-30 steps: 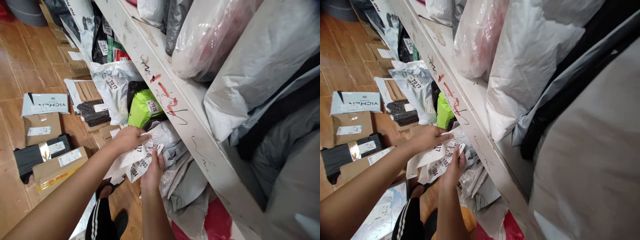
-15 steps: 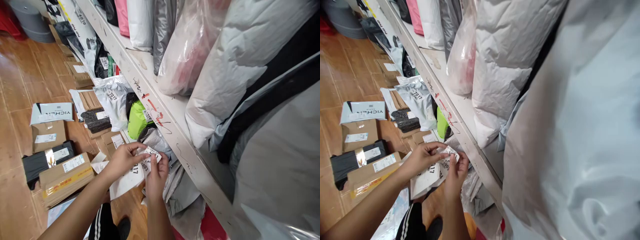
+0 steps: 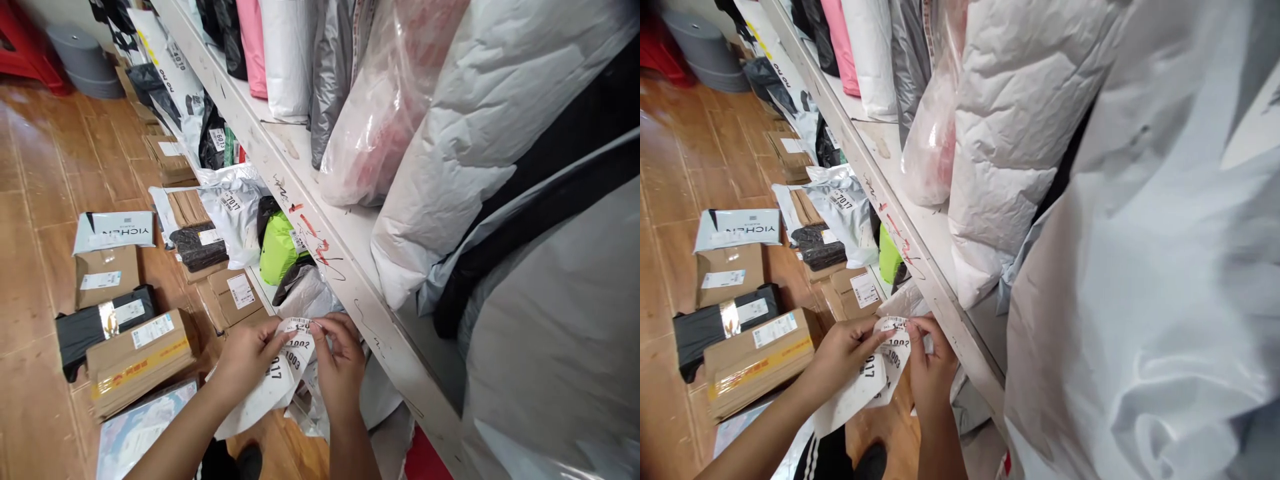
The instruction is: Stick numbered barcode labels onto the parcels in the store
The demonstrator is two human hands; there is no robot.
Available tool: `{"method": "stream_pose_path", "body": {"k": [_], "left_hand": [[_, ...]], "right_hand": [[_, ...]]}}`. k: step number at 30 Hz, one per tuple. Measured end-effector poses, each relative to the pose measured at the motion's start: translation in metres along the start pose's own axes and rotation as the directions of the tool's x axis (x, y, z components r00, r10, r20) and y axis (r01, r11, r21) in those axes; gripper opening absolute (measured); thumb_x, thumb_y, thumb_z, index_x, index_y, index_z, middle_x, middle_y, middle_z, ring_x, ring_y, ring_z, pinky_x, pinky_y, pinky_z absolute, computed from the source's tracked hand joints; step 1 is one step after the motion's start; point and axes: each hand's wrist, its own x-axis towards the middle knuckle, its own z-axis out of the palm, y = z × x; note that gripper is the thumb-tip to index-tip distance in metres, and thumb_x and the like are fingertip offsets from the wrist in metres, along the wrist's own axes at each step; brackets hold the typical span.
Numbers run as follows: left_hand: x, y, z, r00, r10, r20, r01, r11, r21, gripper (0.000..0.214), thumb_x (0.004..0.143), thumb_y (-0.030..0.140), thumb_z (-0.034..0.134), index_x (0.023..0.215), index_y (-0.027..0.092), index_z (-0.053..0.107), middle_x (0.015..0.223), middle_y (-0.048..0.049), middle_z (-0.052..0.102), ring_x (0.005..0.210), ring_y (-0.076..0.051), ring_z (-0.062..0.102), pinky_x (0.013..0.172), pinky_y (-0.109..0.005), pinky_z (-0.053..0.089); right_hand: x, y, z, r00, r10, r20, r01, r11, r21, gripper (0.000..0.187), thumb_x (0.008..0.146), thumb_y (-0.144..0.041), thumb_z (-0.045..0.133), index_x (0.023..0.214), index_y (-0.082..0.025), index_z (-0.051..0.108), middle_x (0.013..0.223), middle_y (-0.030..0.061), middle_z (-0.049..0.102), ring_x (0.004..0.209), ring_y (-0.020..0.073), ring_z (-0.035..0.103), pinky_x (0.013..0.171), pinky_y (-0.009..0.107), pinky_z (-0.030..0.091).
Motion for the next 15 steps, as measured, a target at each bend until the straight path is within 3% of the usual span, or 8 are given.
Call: {"method": "stream_pose_path", "body": {"k": [2,5,8,10,13,15], "left_hand": [[-0.002,-0.003,0.002,0.997,0.01,-0.074,-0.01,1.0,-0.003,0.045,0.087,0.052,0.04,0.058,0.019,0.041,0.052,0.0051,0.036,0.053,-0.01,0.037,0.053,-0.023,0.028],[-0.008,-0.013,-0.001,0.988,0.058,-0.141,-0.048,0.997,0.068,0.049,0.087,0.053,0.038,0.053,0.019,0.034,0.048,0.0052,0.032,0.048,-0.009,0.035,0.05,-0.023,0.027],[-0.018,-0.026,-0.012,0.985,0.122,-0.123,-0.085,0.959,0.271,0.052,0.086,0.052,0.043,0.05,0.018,0.03,0.047,0.0052,0.032,0.046,-0.008,0.035,0.05,-0.023,0.025],[-0.022,-0.03,-0.022,0.985,0.163,-0.049,-0.136,0.926,0.352,0.052,0.088,0.05,0.043,0.049,0.017,0.031,0.047,0.0047,0.036,0.045,-0.008,0.038,0.05,-0.022,0.026],[-0.017,-0.022,-0.033,0.978,0.2,0.062,-0.207,0.872,0.445,0.055,0.088,0.054,0.037,0.048,0.017,0.037,0.045,0.0027,0.042,0.044,-0.009,0.043,0.05,-0.022,0.028],[-0.005,-0.008,-0.034,0.989,0.14,0.038,-0.135,0.789,0.599,0.058,0.084,0.064,0.035,0.05,0.018,0.045,0.047,-0.0014,0.05,0.047,-0.014,0.05,0.05,-0.025,0.029]], "right_hand": [[-0.001,-0.002,0.013,0.98,0.19,-0.055,-0.185,0.978,0.093,0.016,0.079,-0.035,0.063,0.077,-0.019,0.067,0.077,0.0035,0.069,0.075,0.0168,0.063,0.069,0.028,0.051],[-0.007,0.003,0.042,0.879,0.449,-0.163,-0.405,0.881,0.243,0.028,0.075,-0.046,0.064,0.079,-0.018,0.065,0.076,0.0046,0.07,0.072,0.0177,0.063,0.066,0.029,0.052],[-0.009,0.015,0.066,0.759,0.573,-0.308,-0.464,0.809,0.362,0.034,0.071,-0.05,0.064,0.08,-0.018,0.064,0.073,0.0043,0.069,0.066,0.017,0.061,0.062,0.029,0.051],[-0.005,0.024,0.076,0.705,0.604,-0.372,-0.446,0.785,0.43,0.034,0.07,-0.051,0.064,0.081,-0.018,0.063,0.068,0.003,0.067,0.058,0.0155,0.058,0.055,0.027,0.049],[0.006,0.036,0.082,0.712,0.573,-0.406,-0.425,0.812,0.4,0.033,0.069,-0.05,0.066,0.078,-0.018,0.063,0.063,0.002,0.066,0.053,0.0147,0.056,0.051,0.027,0.047],[0.012,0.039,0.082,0.749,0.537,-0.389,-0.424,0.839,0.342,0.03,0.068,-0.047,0.067,0.075,-0.018,0.063,0.062,0.0022,0.066,0.055,0.0151,0.058,0.053,0.027,0.048]]}}
